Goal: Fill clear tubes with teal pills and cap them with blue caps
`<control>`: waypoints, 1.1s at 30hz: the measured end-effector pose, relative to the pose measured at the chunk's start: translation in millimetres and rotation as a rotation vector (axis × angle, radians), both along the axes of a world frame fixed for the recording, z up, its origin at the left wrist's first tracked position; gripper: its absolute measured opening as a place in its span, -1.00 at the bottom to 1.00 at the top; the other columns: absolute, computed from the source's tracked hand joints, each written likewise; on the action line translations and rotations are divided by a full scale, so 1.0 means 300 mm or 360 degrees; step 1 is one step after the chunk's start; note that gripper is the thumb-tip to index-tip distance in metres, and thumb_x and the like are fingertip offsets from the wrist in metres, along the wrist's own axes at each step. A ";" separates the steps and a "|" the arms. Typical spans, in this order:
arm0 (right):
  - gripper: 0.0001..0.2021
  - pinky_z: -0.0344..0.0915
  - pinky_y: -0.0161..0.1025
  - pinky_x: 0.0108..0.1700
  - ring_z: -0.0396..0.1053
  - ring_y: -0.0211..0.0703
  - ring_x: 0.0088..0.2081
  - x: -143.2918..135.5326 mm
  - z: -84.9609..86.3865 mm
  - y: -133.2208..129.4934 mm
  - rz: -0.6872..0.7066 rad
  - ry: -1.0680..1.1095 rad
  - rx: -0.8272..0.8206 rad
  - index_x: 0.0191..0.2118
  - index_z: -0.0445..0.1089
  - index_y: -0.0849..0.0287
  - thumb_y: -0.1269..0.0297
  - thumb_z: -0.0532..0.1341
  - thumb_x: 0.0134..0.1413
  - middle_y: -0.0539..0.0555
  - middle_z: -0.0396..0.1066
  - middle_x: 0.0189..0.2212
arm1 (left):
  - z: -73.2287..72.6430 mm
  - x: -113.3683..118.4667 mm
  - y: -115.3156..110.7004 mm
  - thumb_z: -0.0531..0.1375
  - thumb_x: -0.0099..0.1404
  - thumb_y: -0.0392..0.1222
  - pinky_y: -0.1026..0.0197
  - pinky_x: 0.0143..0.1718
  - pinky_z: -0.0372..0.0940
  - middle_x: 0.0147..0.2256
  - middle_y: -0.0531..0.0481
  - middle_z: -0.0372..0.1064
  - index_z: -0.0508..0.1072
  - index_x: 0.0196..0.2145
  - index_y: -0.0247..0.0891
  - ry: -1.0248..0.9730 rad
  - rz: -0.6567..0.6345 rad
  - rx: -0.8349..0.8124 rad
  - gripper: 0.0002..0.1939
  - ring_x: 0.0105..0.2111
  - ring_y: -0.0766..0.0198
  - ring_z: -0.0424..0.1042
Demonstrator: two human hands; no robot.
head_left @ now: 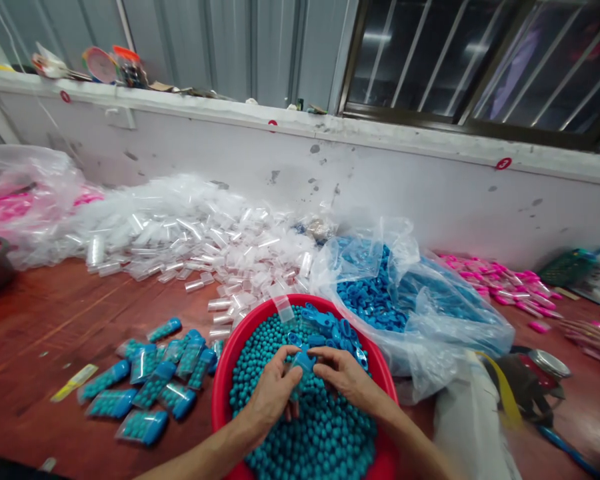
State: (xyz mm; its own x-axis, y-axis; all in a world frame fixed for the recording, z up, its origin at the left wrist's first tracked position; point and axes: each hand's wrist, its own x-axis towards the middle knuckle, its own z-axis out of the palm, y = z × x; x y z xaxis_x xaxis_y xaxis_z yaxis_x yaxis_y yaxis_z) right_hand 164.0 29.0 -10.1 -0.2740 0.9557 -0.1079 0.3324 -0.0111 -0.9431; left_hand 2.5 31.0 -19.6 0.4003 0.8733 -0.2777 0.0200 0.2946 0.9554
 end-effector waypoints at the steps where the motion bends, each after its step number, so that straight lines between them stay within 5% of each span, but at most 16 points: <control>1: -0.75 0.08 -0.43 -0.68 0.10 -0.37 -0.66 0.000 -0.011 0.006 -0.0132 0.0065 -0.0092 -0.22 0.31 0.22 0.26 0.15 -0.08 -0.11 0.17 -0.60 | 0.003 -0.004 0.001 0.02 0.14 -0.01 0.46 -0.83 -0.03 -0.64 0.23 0.15 0.11 -0.11 -0.23 0.0000 -0.0030 0.0021 -0.61 -0.81 0.47 0.17; 5: -0.69 0.25 -0.35 -0.59 0.25 -0.29 -0.60 -0.024 -0.010 0.012 -0.0507 0.0177 -0.0111 -0.23 0.31 0.24 0.27 0.21 -0.20 -0.07 0.29 -0.54 | 0.001 -0.006 -0.003 -0.01 0.18 -0.05 0.44 -0.80 0.00 -0.62 0.23 0.11 0.12 -0.15 -0.22 0.0031 -0.0114 0.0134 -0.70 -0.80 0.51 0.08; 8: -0.64 0.33 -0.21 -0.26 0.38 -0.12 -0.31 -0.057 0.017 -0.015 -0.0457 0.0075 0.0117 -0.09 0.30 0.23 0.25 0.15 -0.08 0.05 0.41 -0.34 | -0.004 -0.001 -0.009 0.01 0.18 -0.08 0.41 -0.75 0.02 -0.60 0.21 0.10 0.15 -0.12 -0.21 0.0031 -0.0073 0.0193 -0.68 -0.75 0.49 0.04; 11: -0.46 0.10 -0.10 0.08 0.13 -0.02 0.08 -0.086 0.025 -0.053 -0.0147 -0.0183 0.0233 0.11 0.12 0.24 0.24 0.15 -0.03 0.17 0.22 0.04 | -0.007 -0.002 -0.012 0.05 0.15 -0.10 0.37 -0.66 0.06 -0.54 0.15 0.20 0.13 0.00 -0.21 0.0039 0.0086 0.0153 -0.55 -0.67 0.43 0.12; 14: -0.05 -0.10 -0.02 0.16 -0.23 0.07 0.22 -0.103 0.012 -0.080 0.0049 -0.0425 0.0134 0.22 -0.22 0.35 0.21 0.31 -0.25 0.32 -0.19 0.21 | -0.009 -0.011 -0.008 0.08 0.12 -0.10 0.27 -0.39 0.21 -0.36 0.03 0.35 0.13 0.06 -0.23 -0.0074 0.0152 0.0158 -0.47 -0.45 0.30 0.29; 17: 0.08 -0.03 -0.01 0.14 -0.18 0.15 0.20 -0.118 0.000 -0.088 0.0075 -0.0577 0.0181 0.22 -0.27 0.43 0.20 0.38 -0.39 0.43 -0.19 0.19 | -0.003 -0.015 -0.003 0.09 0.12 -0.11 0.22 -0.19 0.18 -0.25 -0.02 0.36 0.20 0.01 -0.27 -0.0172 0.0073 0.0188 -0.52 -0.29 0.23 0.31; 22: -0.24 0.22 -0.04 -0.04 0.24 0.10 -0.02 -0.143 -0.010 -0.086 -0.0120 -0.0749 0.0575 0.13 -0.03 0.33 0.21 0.26 -0.21 0.34 0.18 0.00 | 0.012 -0.001 -0.007 0.08 0.12 -0.17 0.27 -0.28 0.17 -0.43 0.09 0.32 0.25 -0.07 -0.25 -0.0094 0.0130 0.0191 -0.61 -0.36 0.28 0.29; 27: -0.27 0.31 0.02 -0.20 0.34 0.18 -0.15 -0.147 -0.025 -0.095 -0.0049 -0.1087 0.0704 0.11 0.00 0.32 0.20 0.23 -0.23 0.36 0.24 -0.07 | -0.005 0.011 -0.021 0.05 0.15 -0.17 0.27 -0.29 0.17 -0.41 0.07 0.33 0.28 -0.12 -0.24 0.0060 0.0199 0.0275 -0.69 -0.39 0.28 0.28; 33: -0.36 0.34 -0.04 -0.30 0.37 0.14 -0.25 -0.140 -0.032 -0.098 -0.0055 -0.1102 0.0761 -0.02 0.11 0.36 0.22 0.26 -0.30 0.30 0.30 -0.21 | -0.017 0.038 -0.028 0.06 0.12 -0.19 0.27 -0.26 0.18 -0.34 0.03 0.37 0.32 -0.25 -0.24 0.0035 0.0250 0.0264 -0.79 -0.31 0.24 0.31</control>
State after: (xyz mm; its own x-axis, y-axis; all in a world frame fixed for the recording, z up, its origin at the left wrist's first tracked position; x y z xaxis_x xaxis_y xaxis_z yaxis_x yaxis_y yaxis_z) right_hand 122.0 -0.4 -19.8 -0.2649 0.9478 0.1775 0.8444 0.3168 -0.4319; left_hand 13.8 22.6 -24.6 0.2511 0.9589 -0.1323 0.0078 0.1347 0.9909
